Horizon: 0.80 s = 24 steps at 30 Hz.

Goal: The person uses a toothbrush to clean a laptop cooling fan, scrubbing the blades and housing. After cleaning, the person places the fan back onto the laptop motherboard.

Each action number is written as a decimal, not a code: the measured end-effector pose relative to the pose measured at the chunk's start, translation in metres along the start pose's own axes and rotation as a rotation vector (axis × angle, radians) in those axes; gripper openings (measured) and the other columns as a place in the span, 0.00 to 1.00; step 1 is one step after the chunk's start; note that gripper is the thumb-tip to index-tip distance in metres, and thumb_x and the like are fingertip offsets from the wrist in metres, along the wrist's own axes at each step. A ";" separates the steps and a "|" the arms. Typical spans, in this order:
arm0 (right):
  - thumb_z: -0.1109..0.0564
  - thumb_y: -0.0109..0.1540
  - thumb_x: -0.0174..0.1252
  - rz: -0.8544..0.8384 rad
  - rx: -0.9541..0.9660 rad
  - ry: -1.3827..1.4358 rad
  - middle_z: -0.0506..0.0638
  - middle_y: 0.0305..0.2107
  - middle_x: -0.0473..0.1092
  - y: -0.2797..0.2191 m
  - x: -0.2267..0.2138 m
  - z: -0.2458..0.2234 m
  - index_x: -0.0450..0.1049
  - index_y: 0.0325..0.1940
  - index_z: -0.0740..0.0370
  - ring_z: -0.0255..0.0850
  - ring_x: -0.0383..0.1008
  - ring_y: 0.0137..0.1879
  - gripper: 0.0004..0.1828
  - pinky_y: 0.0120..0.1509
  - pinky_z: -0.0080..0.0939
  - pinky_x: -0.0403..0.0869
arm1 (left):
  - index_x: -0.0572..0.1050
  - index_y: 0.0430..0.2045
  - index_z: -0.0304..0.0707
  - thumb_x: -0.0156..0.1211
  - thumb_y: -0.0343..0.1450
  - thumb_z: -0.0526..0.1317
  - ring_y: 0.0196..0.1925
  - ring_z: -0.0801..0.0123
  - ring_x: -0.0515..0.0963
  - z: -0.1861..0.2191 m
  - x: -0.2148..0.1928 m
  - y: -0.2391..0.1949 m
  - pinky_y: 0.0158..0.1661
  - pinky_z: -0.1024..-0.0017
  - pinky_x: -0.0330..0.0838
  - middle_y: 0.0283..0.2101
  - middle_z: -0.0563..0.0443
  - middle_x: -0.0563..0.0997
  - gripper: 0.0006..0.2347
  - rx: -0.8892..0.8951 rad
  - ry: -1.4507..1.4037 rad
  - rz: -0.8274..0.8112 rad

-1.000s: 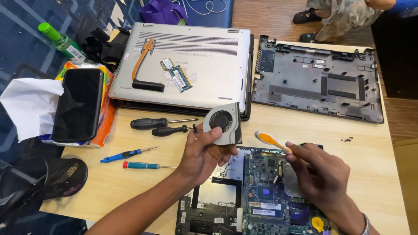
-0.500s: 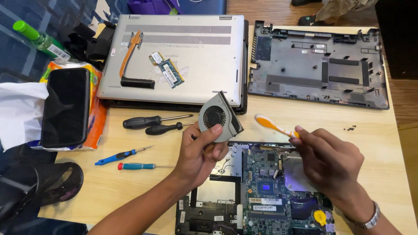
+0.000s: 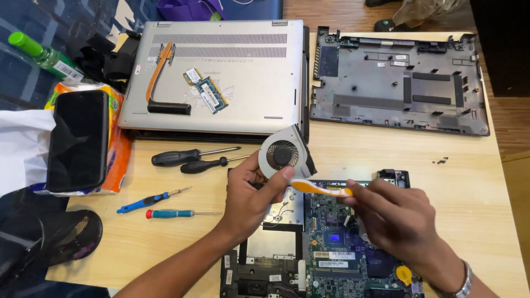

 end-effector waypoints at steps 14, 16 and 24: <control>0.62 0.64 0.63 -0.054 0.062 -0.090 0.48 0.22 0.71 -0.002 0.003 0.013 0.76 0.49 0.67 0.29 0.61 0.16 0.10 0.13 0.24 0.59 | 0.77 0.35 0.33 0.60 0.73 0.44 0.18 0.79 0.62 0.018 0.011 -0.012 0.19 0.78 0.54 0.17 0.60 0.67 0.11 0.196 0.452 -0.190; 0.64 0.64 0.62 -0.048 0.030 -0.075 0.47 0.21 0.70 -0.003 0.003 0.010 0.76 0.47 0.68 0.28 0.60 0.16 0.08 0.13 0.24 0.58 | 0.77 0.35 0.33 0.59 0.74 0.43 0.18 0.79 0.63 0.017 0.011 -0.011 0.19 0.78 0.56 0.18 0.60 0.69 0.10 0.230 0.436 -0.198; 0.66 0.62 0.64 -0.090 0.000 -0.035 0.44 0.22 0.71 -0.005 0.008 0.004 0.71 0.59 0.60 0.29 0.66 0.19 0.21 0.17 0.26 0.66 | 0.76 0.30 0.37 0.62 0.72 0.37 0.18 0.80 0.59 0.013 0.007 -0.010 0.19 0.76 0.52 0.19 0.61 0.68 0.04 0.241 0.446 -0.217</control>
Point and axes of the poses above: each hand's wrist, its own y-axis towards the middle knuckle, its own x-axis out of the palm, z = x × y, the point moved 4 cm from there along y, towards the middle knuckle
